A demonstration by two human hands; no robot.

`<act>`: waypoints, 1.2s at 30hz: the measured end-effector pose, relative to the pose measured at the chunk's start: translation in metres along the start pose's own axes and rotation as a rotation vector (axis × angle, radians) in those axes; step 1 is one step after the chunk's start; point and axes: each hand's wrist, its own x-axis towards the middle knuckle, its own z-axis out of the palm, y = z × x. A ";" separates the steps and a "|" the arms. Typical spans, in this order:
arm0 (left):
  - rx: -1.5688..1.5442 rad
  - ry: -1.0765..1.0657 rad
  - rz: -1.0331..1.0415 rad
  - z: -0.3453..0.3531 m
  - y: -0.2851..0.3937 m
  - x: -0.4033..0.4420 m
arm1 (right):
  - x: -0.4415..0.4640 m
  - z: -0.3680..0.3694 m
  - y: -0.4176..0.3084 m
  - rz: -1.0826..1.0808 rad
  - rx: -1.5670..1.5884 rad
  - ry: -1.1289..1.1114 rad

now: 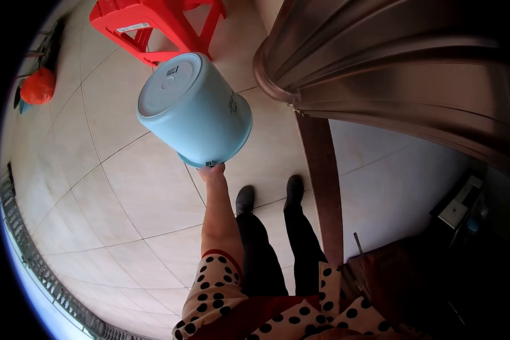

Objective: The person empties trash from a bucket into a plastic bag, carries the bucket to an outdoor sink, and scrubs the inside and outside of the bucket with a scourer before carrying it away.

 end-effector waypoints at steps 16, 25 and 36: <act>-0.074 0.096 0.106 0.024 -0.125 0.005 | 0.025 -0.004 -0.025 0.206 -0.011 -0.037; 0.083 0.128 0.042 -0.009 -0.150 0.044 | 0.027 0.004 -0.025 0.245 0.009 -0.064; 0.142 -0.148 -0.198 -0.051 -0.190 0.083 | 0.029 0.019 -0.022 0.256 0.037 -0.105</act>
